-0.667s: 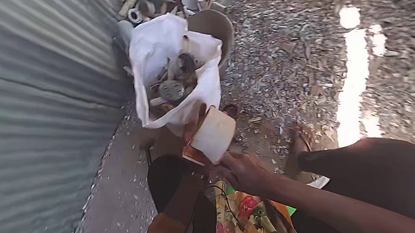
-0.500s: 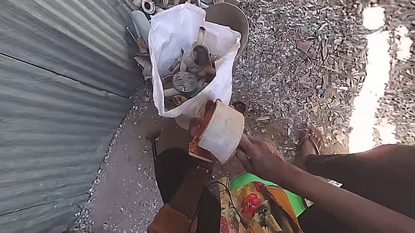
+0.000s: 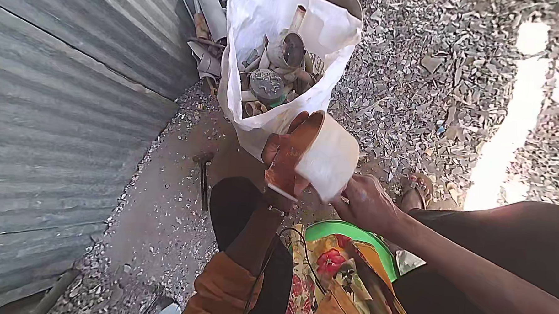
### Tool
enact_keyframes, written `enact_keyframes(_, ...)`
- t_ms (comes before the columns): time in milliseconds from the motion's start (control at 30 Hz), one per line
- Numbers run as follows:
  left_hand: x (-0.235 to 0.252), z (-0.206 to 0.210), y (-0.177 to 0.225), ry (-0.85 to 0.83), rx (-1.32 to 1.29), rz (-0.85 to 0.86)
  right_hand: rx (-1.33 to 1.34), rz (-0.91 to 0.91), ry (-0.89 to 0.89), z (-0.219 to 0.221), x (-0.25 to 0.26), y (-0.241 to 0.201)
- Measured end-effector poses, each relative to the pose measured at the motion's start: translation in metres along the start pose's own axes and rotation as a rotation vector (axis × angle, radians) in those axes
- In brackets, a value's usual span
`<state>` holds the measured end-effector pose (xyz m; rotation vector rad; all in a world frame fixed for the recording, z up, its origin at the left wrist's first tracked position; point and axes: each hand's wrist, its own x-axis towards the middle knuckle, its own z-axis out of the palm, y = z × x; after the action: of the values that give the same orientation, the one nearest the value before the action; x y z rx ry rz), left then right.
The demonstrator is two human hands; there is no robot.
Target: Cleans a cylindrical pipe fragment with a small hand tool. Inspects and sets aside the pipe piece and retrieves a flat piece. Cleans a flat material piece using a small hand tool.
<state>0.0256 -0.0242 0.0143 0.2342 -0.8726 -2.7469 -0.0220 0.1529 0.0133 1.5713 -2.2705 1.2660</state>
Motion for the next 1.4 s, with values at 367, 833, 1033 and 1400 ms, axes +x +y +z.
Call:
enact_keyframes(367,0.01,0.037,0.015,0.345,0.232,-0.31,0.053,0.479,0.147,-0.043,0.021,0.039)
enact_keyframes(833,0.002,0.011,0.0,-0.145,0.26,-0.275,1.09,0.985,0.126,-0.04,0.023,0.017)
enact_keyframes(1033,0.001,0.025,-0.014,-0.021,0.177,-0.252,0.962,0.974,-0.143,-0.037,0.019,0.014)
enact_keyframes(1400,0.009,0.035,-0.002,0.159,0.176,-0.156,-0.011,0.454,-0.019,-0.029,0.012,0.028)
